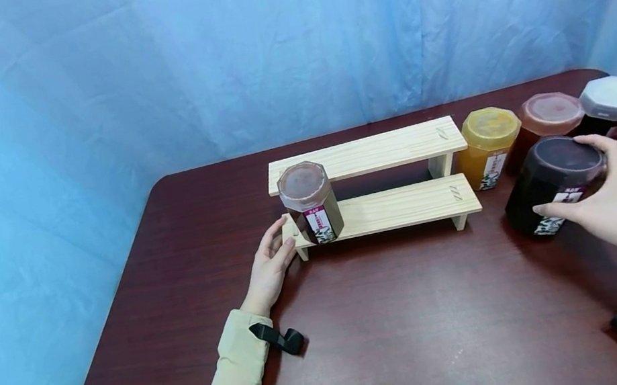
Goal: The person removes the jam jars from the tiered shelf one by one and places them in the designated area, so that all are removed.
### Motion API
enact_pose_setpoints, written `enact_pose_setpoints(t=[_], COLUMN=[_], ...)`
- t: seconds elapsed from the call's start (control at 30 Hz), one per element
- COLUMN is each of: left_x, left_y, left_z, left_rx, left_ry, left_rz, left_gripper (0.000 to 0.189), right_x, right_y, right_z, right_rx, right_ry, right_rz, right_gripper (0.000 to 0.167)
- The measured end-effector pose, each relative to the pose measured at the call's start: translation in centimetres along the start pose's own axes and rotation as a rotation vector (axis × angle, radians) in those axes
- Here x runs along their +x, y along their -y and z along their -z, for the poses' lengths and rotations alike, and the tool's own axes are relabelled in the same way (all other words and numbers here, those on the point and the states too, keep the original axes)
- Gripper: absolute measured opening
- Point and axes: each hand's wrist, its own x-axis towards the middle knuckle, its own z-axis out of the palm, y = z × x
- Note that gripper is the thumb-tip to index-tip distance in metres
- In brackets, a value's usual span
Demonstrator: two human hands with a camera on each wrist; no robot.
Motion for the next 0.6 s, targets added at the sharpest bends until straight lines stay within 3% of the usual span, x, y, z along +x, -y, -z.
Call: enact_pose_setpoints(t=[0.43, 0.6], left_x=[0.01, 0.01], left_y=[-0.09, -0.03], left_z=[-0.12, -0.09], left_rx=[-0.029, -0.025], left_ry=[-0.001, 0.003], left_rz=[-0.005, 0.0], left_gripper=[0.051, 0.051], right_x=[-0.01, 0.1], right_y=[-0.66, -0.8], right_z=[0.29, 0.43], right_rx=[-0.055, -0.064], right_ry=[0.028, 0.034], right_rz=[-0.101, -0.105], right_gripper=[0.102, 0.103])
